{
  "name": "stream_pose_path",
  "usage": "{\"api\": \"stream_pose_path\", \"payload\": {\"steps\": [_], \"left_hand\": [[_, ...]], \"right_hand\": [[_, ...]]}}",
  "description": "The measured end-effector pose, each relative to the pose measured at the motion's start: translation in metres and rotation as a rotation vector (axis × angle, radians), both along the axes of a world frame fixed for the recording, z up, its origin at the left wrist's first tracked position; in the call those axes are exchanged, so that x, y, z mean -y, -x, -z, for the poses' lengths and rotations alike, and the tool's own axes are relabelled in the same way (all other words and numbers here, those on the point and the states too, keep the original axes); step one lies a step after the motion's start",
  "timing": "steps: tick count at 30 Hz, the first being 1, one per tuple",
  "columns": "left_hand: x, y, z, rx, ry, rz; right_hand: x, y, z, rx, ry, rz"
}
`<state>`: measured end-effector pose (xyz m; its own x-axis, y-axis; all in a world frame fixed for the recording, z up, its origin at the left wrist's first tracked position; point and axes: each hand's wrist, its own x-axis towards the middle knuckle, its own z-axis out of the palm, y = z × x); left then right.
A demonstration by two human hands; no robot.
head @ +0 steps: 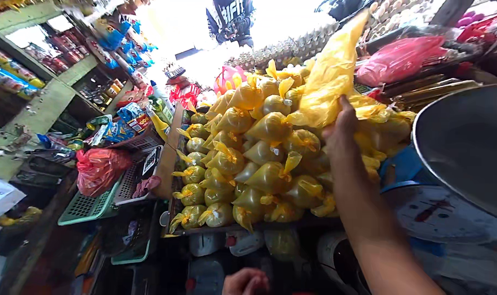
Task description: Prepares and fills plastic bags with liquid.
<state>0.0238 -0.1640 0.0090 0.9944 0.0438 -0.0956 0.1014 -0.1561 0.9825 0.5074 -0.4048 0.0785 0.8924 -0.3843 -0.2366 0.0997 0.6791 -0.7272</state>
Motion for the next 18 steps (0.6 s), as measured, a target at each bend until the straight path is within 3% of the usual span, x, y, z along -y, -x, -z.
{"api": "stream_pose_path", "payload": {"steps": [5, 7, 9, 15, 18], "left_hand": [[0.016, -0.098, -0.038, 0.5, -0.447, -0.008], [0.023, -0.135, -0.049, 0.609, -0.699, -0.031], [0.032, -0.167, -0.052, 0.668, -0.815, -0.022], [0.057, -0.2, -0.043, 0.922, -0.596, 0.301], [0.068, -0.182, -0.041, 0.738, -0.293, 0.381]], "right_hand": [[-0.033, 0.133, -0.009, -0.024, -0.097, -0.191], [-0.037, 0.184, -0.017, -0.068, -0.074, -0.244], [-0.037, 0.232, -0.027, -0.099, -0.009, -0.25], [-0.024, 0.316, -0.035, -0.072, -0.003, -0.189], [-0.005, 0.348, -0.031, -0.063, 0.268, -0.129]]}}
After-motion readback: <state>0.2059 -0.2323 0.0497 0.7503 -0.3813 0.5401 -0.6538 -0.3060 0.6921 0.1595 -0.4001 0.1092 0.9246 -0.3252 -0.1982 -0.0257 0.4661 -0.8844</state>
